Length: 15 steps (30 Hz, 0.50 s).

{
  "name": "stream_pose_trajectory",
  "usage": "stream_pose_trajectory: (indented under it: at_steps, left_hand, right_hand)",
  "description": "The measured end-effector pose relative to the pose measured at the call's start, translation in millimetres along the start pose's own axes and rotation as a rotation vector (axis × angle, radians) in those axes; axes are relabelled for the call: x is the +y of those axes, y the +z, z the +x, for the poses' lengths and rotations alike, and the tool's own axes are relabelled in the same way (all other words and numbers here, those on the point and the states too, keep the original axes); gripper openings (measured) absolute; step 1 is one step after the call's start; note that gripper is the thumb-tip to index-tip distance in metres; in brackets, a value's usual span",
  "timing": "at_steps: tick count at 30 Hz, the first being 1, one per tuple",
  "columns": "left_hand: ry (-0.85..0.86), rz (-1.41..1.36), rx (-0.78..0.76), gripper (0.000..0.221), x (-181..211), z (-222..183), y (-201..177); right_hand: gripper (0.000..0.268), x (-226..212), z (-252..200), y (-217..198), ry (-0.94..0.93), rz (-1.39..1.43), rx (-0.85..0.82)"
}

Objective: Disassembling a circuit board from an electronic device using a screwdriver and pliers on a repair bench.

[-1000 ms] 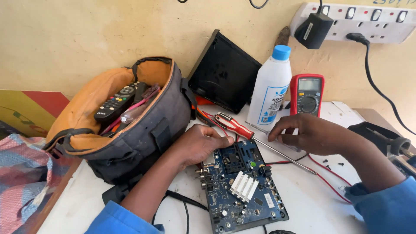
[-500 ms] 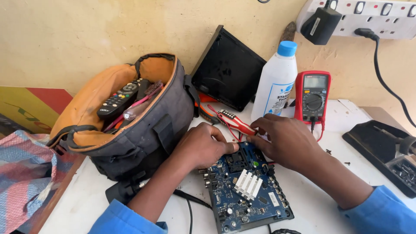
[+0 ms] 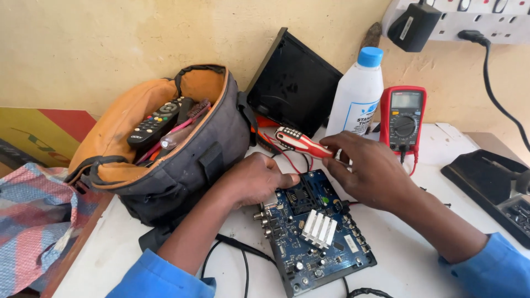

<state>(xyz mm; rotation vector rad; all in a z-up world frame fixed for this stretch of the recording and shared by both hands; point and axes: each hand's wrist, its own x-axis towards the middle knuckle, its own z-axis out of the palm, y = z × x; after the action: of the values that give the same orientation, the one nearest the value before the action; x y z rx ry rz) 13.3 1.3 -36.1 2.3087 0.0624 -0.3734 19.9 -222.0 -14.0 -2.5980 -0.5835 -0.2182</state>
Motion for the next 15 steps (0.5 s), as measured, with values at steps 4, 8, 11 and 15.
stream_pose_trajectory:
  at_steps: [4,8,11,15]
  left_hand:
    - [0.019,-0.071,-0.061,0.04,-14.3,16.3,0.5]
    - [-0.004,-0.193,-0.198,0.031,-1.6,-3.9,-12.9]
    - [-0.06,-0.118,-0.198,0.026,2.1,-9.6,-14.5]
    - [-0.172,-0.05,-0.23,0.031,22.8,-31.9,-26.7]
  right_hand:
    - [0.04,-1.7,-6.2,-10.9,-0.028,0.194,0.069]
    - [0.042,-4.4,-9.6,-18.4,-0.124,0.281,0.122]
    - [0.036,-0.3,-7.1,-19.9,-0.107,0.718,0.15]
    - [0.029,-16.4,-3.8,-36.9,-0.211,1.22,0.104]
